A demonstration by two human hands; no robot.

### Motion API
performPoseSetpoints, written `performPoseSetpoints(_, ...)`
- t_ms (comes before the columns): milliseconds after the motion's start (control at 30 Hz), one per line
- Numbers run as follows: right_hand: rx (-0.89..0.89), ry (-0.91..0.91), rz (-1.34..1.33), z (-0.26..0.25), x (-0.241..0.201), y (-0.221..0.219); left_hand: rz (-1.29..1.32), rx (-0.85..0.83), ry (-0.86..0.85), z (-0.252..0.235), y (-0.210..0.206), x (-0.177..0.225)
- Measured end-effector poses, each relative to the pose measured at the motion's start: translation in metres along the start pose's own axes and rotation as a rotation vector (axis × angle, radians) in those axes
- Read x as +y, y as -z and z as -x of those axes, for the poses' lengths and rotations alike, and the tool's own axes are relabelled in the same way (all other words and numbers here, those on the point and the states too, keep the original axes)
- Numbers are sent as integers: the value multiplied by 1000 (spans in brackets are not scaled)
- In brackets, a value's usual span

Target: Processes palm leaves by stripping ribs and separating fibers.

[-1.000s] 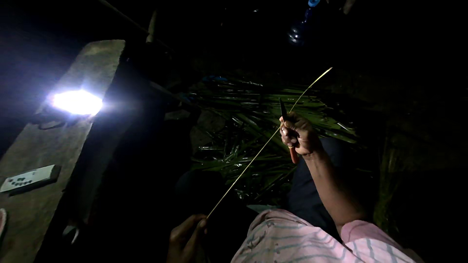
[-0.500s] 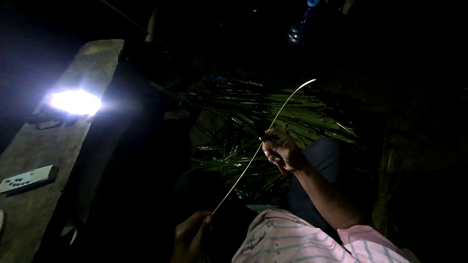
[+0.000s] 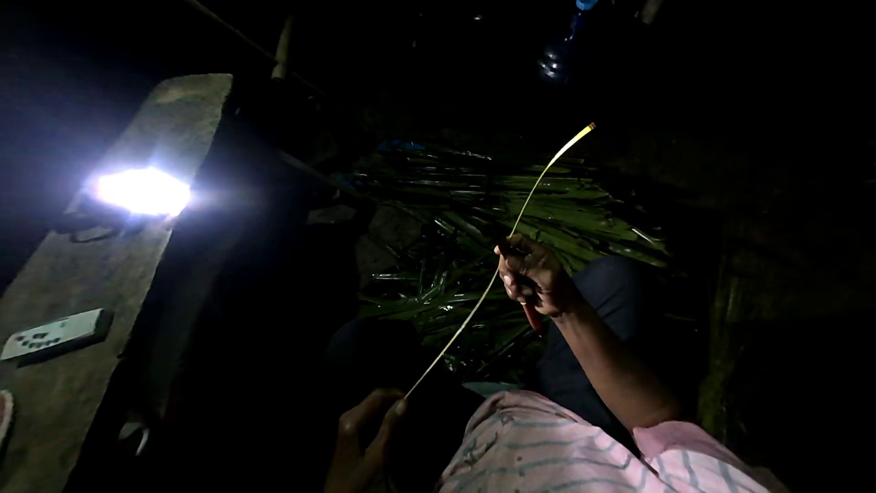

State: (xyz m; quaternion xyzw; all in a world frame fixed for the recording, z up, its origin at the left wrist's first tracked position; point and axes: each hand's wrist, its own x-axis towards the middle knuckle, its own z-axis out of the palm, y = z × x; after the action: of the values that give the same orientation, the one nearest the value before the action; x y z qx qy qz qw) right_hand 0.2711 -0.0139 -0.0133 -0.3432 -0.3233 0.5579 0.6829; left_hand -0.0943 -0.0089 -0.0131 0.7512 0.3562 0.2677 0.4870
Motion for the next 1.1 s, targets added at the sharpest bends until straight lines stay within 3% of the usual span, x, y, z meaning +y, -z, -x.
performPoseSetpoints(300, -19, 67, 181, 19, 22, -35, 219, 95, -223, -97, -69, 56)
performPoseSetpoints(433, -53, 122, 246, 25, 25, -32, 286, 140, -280, -120, -87, 59)
performPoseSetpoints(600, -62, -13, 329, 28, 17, -32, 333, 112, -124, -127, -90, 57)
performPoseSetpoints(767, -167, -16, 176, 28, 30, -26, 475, 36, -12, -132, -86, 52)
performPoseSetpoints(1100, -33, 5, 163, 25, 21, -23, 563, -93, 166, -129, -80, 54)
